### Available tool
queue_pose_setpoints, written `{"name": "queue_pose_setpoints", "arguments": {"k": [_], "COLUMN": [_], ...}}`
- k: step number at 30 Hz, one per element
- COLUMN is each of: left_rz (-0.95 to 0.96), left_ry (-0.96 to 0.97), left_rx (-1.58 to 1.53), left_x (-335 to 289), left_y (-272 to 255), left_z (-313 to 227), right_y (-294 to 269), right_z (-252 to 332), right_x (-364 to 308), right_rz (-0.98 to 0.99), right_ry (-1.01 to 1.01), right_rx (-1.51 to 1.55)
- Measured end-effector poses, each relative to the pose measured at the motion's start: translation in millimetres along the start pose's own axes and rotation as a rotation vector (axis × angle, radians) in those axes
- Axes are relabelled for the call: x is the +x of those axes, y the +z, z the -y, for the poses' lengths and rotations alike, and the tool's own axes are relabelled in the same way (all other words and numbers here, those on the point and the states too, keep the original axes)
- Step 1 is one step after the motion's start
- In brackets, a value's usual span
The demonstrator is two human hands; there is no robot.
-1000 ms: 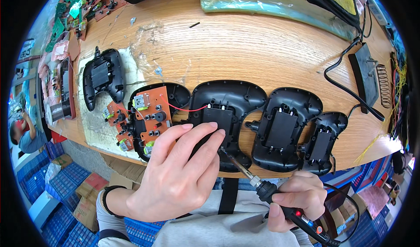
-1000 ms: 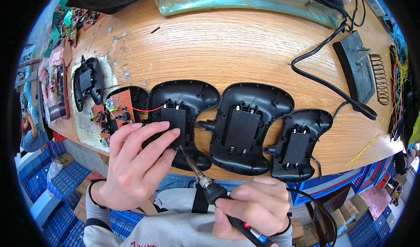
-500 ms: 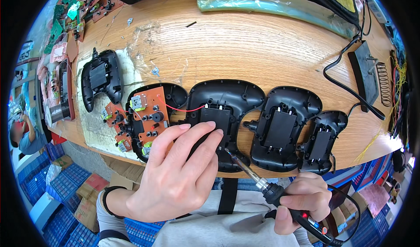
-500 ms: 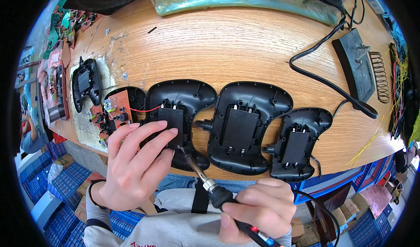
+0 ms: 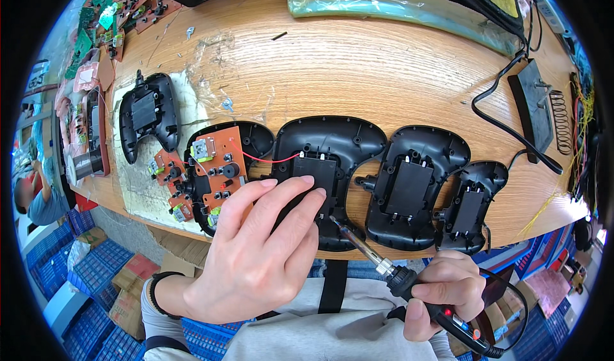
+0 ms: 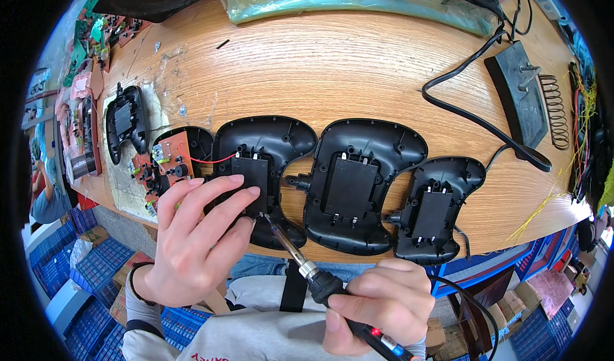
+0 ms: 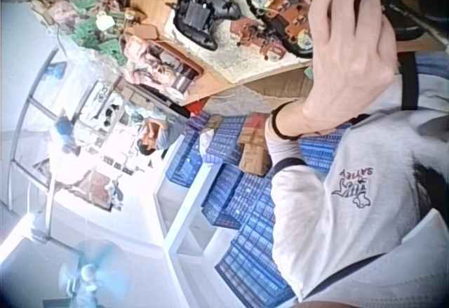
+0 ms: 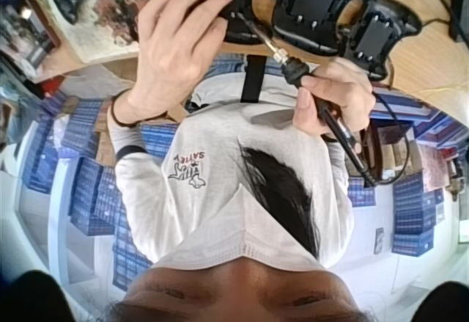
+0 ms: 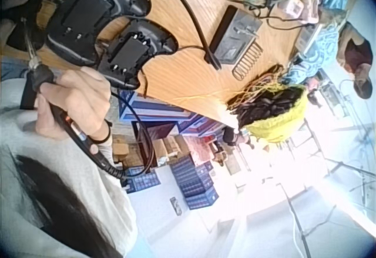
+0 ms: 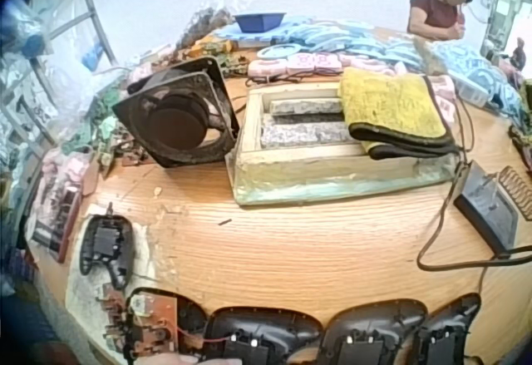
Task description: Soldering wires to circuit boards and assembling them into controller housings.
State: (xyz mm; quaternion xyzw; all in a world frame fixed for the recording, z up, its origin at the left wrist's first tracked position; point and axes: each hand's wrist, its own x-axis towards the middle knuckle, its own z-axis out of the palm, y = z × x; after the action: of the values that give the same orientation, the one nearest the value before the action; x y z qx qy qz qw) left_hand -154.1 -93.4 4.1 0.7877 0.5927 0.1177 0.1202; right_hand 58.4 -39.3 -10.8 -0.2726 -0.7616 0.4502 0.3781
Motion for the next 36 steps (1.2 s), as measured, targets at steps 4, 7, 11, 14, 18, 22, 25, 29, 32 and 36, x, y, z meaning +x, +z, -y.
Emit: {"name": "queue_pose_setpoints", "arguments": {"k": [4, 7, 11, 14, 18, 22, 25, 29, 32, 36], "left_rz": [0.001, 0.013, 0.033, -0.018, -0.243, -0.533, -0.539, -0.498, -0.452, -0.444], "left_ry": [0.003, 0.019, -0.012, -0.046, -0.234, -0.474, -0.499, -0.469, -0.612, -0.291], "left_rx": [-0.006, 0.006, -0.021, -0.152, -0.107, -0.036, 0.129, 0.252, 0.172, 0.494], "left_x": [1, 1, -1, -7, -16, -26, -19, 12, 22, 38], "left_y": [-1, -3, -10, -20, -39, -59, -71, -71, -79, -92], "left_z": [0, 2, 4, 15, 56, 128, 193, 262, 282, 302], "right_y": [-1, -1, 0, 18, 7, 3, 1, 1, 0, -5], "right_z": [0, -1, -1, 12, 8, 5, 20, 22, 23, 20], "right_x": [0, 0, -6, -14, -19, -19, -12, -9, -12, -10], "right_rz": [-0.003, -0.017, -0.124, -0.451, -0.492, -0.458, -0.342, -0.300, -0.314, -0.279], "right_ry": [-0.004, -0.016, -0.012, 0.201, 0.233, 0.199, 0.238, 0.193, 0.198, 0.150], "right_rx": [0.005, 0.017, 0.009, -0.065, -0.093, -0.041, 0.081, 0.007, 0.010, -0.016]}}
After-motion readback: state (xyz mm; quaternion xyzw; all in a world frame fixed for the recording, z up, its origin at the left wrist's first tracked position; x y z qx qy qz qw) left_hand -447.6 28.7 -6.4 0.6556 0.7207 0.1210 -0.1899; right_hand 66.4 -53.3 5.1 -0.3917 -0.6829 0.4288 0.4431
